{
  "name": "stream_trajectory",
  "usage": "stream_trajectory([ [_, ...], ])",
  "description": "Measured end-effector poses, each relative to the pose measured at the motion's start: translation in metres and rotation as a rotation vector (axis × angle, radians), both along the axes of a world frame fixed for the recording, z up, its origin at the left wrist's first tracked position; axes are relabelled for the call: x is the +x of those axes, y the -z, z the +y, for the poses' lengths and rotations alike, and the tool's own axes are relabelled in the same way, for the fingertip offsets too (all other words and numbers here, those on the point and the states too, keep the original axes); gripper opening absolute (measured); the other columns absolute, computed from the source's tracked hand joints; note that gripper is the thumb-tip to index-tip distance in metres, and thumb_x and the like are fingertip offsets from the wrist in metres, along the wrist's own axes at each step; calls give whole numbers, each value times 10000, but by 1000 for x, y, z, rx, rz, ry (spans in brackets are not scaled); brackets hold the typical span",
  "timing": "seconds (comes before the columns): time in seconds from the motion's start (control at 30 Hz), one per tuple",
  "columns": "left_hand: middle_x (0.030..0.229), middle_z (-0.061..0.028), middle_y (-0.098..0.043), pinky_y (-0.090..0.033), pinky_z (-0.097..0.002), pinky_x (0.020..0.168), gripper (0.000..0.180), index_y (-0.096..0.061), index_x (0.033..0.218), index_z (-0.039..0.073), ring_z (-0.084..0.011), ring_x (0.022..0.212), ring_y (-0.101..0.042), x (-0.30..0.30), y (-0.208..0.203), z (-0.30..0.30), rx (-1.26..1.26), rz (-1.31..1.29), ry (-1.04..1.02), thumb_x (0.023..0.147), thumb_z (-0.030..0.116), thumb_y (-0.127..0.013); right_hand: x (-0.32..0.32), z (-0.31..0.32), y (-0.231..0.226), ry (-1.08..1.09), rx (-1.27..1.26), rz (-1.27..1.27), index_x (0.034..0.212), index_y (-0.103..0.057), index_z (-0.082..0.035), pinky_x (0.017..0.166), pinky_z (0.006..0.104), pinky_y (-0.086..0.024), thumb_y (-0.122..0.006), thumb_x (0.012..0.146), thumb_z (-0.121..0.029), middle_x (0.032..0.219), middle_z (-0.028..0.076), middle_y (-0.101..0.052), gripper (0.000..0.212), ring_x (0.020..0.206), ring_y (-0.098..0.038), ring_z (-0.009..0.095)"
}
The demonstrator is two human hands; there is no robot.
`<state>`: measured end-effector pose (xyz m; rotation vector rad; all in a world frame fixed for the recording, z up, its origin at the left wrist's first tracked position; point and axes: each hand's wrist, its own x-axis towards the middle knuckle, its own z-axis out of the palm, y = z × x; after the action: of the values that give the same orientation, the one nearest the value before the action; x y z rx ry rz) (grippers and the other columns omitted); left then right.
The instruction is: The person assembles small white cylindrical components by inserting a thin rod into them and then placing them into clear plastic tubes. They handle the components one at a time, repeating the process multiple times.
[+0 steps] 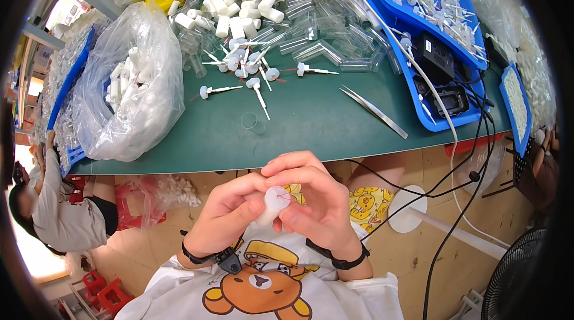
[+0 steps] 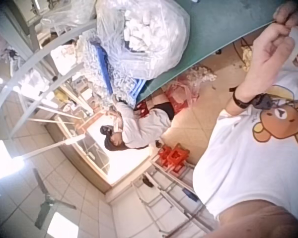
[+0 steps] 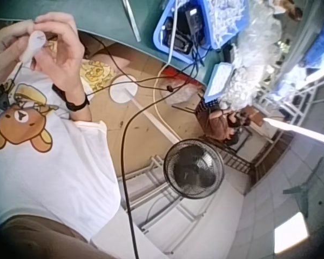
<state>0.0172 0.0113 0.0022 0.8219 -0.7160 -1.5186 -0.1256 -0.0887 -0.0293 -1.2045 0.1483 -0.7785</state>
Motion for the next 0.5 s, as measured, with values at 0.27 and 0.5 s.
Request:
stream_trajectory([
  [0.27, 1021, -86, -600, -462, -289, 794, 248, -524, 1154, -29, -149, 917, -596, -1, 2, 1, 37, 52, -22, 1014, 160, -447, 0, -1, 9, 85, -128, 21, 1100, -618, 15, 922, 372, -423, -634, 793, -60, 1134, 160, -548, 316, 1104, -505, 271],
  [0.5, 1042, -70, -614, -462, -284, 808, 246, -535, 1136, -31, -145, 916, -586, -1, 7, -1, -63, -531, -221, 923, 68, -608, -3, 5, 0, 244, -220, 180, 1118, -618, 1, 848, 327, -448, -824, 670, -124, 1068, 117, -563, 509, 1005, -544, 218],
])
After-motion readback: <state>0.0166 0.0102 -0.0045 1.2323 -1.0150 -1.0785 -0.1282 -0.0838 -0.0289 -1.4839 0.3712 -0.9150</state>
